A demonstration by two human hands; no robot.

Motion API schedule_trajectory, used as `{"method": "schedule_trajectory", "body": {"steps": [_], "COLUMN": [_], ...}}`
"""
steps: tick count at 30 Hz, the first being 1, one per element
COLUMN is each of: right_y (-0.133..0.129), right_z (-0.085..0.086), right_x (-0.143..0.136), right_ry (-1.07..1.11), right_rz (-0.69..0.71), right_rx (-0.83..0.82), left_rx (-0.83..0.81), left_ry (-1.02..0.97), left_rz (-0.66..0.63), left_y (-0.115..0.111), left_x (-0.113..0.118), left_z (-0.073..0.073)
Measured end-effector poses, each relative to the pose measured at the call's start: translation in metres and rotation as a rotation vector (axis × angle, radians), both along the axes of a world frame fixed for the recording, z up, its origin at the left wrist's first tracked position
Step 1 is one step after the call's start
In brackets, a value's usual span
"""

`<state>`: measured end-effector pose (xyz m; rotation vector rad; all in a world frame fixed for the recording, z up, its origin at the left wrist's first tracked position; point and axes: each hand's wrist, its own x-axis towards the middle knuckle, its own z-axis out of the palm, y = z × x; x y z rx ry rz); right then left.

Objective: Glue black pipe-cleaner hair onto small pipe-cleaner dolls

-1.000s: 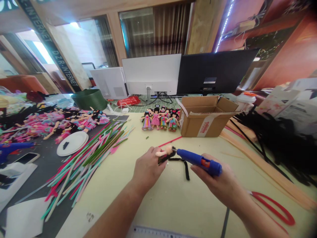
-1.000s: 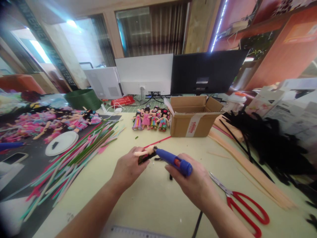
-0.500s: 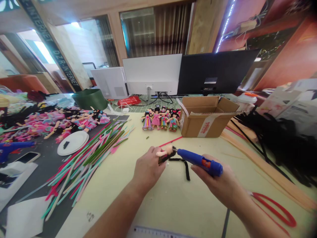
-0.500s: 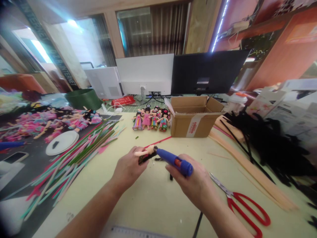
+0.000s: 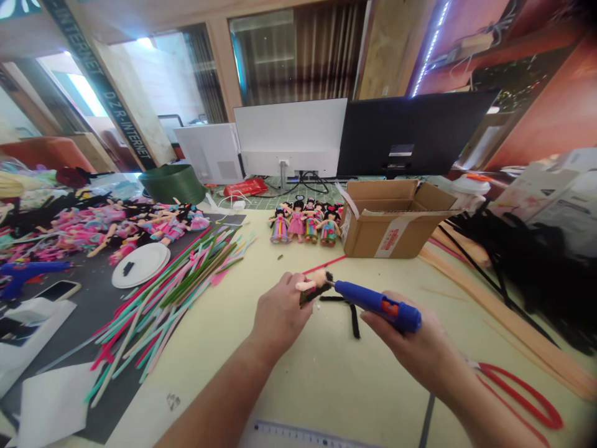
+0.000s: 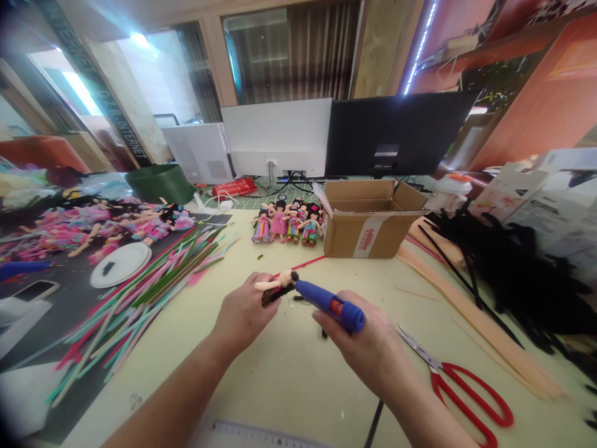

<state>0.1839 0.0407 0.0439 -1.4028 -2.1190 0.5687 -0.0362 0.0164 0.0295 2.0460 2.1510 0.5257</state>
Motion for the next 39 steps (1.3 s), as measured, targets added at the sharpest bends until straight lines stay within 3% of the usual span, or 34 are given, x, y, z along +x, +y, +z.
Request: {"method": "schedule_trajectory", "body": {"steps": [16, 28, 39], "right_y": [-0.0018, -0.0011, -0.0023], "right_z": [0.0009, -0.0028, 0.0012], "right_x": [-0.0018, -0.0055, -0.0005], "right_ry": [0.004, -0.035, -0.026], "right_rz": [-0.045, 0.007, -0.072], "right_rx": [0.004, -0.041, 0.0], "left_rx": [0.003, 0.036, 0.039], "left_ry": [0.015, 0.037, 0.012], "left_rz": [0.007, 0.011, 0.008], "left_y": [-0.0006, -0.0008, 0.0004], "left_x": [0.0005, -0.0002, -0.0004], "left_z": [-0.0003, -0.0024, -0.004]}}
